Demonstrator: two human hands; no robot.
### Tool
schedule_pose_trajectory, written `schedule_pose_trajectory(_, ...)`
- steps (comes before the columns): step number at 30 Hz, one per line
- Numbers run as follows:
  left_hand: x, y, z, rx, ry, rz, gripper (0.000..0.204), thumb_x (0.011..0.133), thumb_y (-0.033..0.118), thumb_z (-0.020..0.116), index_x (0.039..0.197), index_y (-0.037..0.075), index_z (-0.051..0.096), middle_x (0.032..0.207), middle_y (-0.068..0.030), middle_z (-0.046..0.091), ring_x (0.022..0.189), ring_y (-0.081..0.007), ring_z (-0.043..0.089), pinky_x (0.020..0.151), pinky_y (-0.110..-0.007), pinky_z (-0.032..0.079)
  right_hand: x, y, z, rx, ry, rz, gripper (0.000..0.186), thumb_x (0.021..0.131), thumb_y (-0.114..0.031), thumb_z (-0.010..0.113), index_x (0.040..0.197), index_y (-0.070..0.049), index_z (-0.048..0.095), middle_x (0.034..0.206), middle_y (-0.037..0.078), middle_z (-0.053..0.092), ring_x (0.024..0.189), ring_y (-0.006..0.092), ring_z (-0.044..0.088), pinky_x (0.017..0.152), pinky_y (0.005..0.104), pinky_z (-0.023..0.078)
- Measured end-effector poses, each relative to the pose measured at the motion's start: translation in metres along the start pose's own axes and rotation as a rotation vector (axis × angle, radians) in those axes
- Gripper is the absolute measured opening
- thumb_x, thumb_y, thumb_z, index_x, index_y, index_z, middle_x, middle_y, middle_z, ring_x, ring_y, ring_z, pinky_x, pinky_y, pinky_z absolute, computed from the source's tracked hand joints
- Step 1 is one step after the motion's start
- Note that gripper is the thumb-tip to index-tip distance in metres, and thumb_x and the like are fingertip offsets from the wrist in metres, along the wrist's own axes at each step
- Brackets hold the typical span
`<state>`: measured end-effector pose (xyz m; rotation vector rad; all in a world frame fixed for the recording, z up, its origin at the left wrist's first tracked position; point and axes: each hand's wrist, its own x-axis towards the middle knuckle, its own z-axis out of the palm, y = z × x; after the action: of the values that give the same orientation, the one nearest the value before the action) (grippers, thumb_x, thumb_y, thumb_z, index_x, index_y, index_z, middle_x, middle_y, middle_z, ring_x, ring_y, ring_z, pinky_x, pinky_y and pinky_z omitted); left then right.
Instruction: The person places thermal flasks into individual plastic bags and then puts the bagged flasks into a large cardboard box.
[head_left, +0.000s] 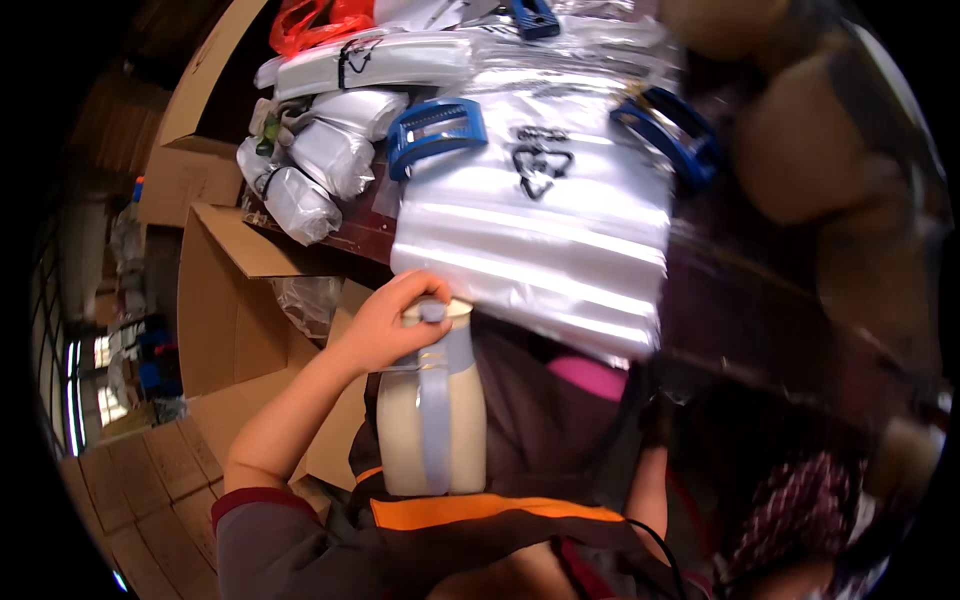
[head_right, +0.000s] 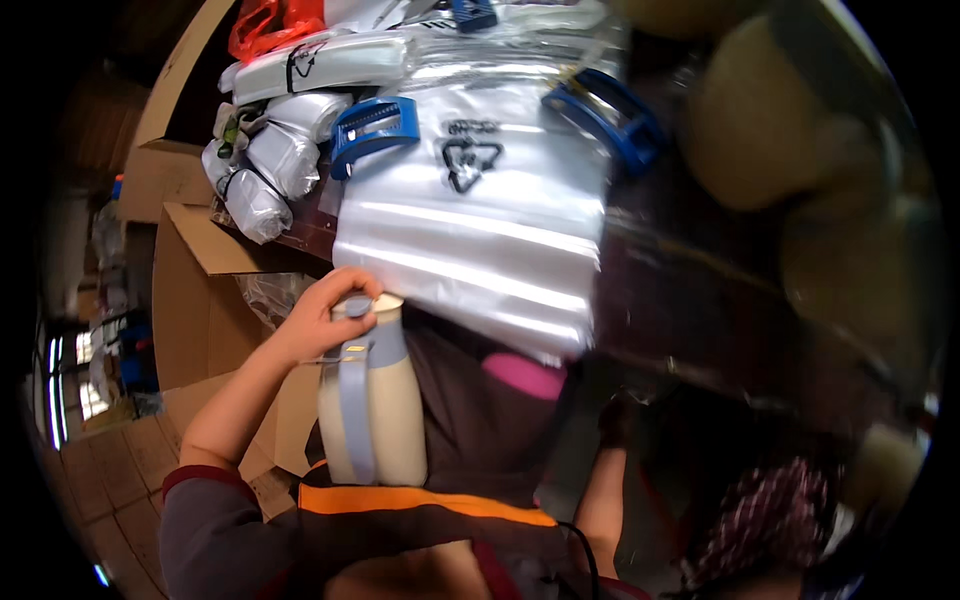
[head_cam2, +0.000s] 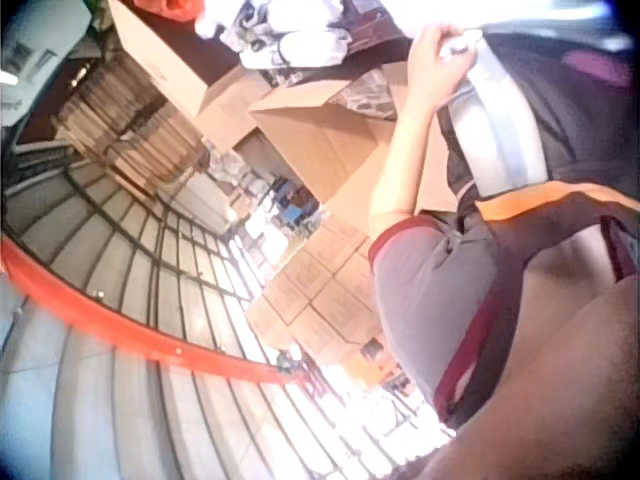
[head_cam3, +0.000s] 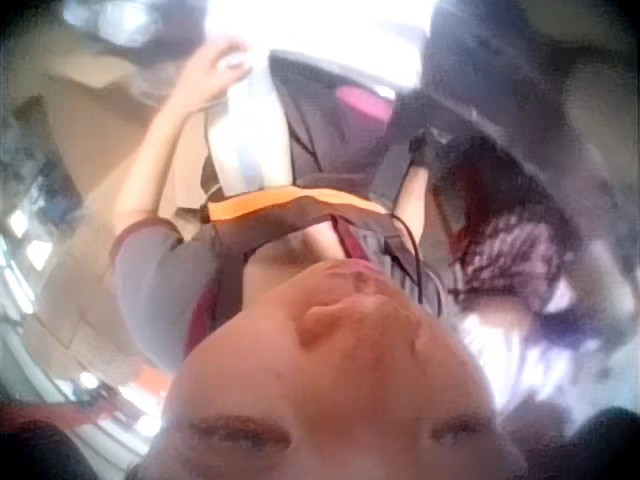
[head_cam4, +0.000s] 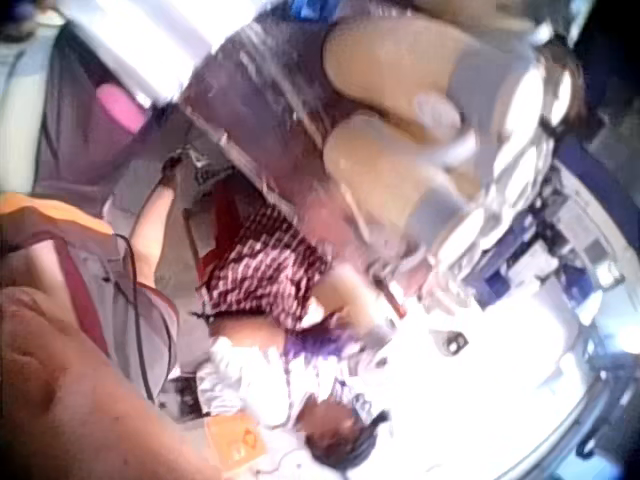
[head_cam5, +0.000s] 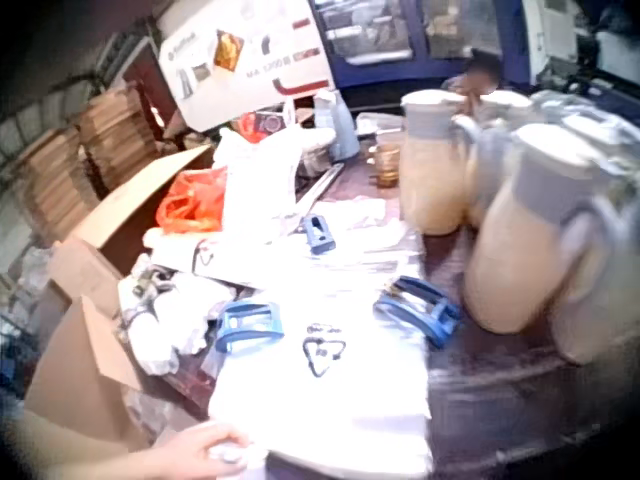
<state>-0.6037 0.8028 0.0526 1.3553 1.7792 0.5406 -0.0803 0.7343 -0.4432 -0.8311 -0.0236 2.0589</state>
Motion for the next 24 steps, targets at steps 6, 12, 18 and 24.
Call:
schedule_pose_trajectory(6,0.002,0.096,0.022,0.130,-0.178,0.285,0.046,0.077,0.033,0.066,0.109,0.001,0.058,0.110,-0.0158,0.060,0.102,-0.0312,0.058,0.090,-0.035,0.044,-0.167,-0.083,0.357,-0.934,0.414,-0.479,0.023,0.088,-0.018,0.059,0.104,-0.003,0.062,0.078,-0.003,0.056,0.057,0.0027,0.044,0.049,0.0170,0.032)
schedule_pose_trajectory(12,-0.055,0.164,0.121,-0.038,-0.722,0.706,0.052,0.075,0.031,0.072,0.118,0.006,0.056,0.106,-0.0141,0.063,0.099,-0.0255,0.061,0.086,-0.037,0.046,-0.243,-0.086,0.544,-1.151,-0.282,-0.828,0.023,0.083,-0.005,0.059,0.105,0.001,0.064,0.093,0.002,0.063,0.083,0.0105,0.058,0.073,0.0233,0.046)
schedule_pose_trajectory(18,-0.055,0.131,0.069,-1.072,-0.477,0.397,0.024,0.093,0.026,0.054,0.092,0.002,0.060,0.087,-0.0114,0.067,0.081,-0.0184,0.065,0.076,-0.031,0.052,-0.204,-0.092,0.549,-1.065,-0.579,-0.744,0.076,0.080,-0.021,0.070,0.142,-0.003,0.029,0.122,0.012,0.054,0.107,0.0150,0.053,0.087,0.0283,0.043)
schedule_pose_trajectory(24,-0.030,0.063,-0.015,-1.195,-0.100,0.431,0.022,0.095,0.025,0.049,0.086,0.008,0.060,0.080,-0.0052,0.066,0.076,-0.0171,0.064,0.073,-0.034,0.052,-0.190,-0.027,0.517,-1.200,-0.329,-0.279,0.016,0.085,-0.017,0.065,0.093,-0.003,0.065,0.080,-0.001,0.061,0.073,0.0063,0.053,0.068,0.0213,0.044)
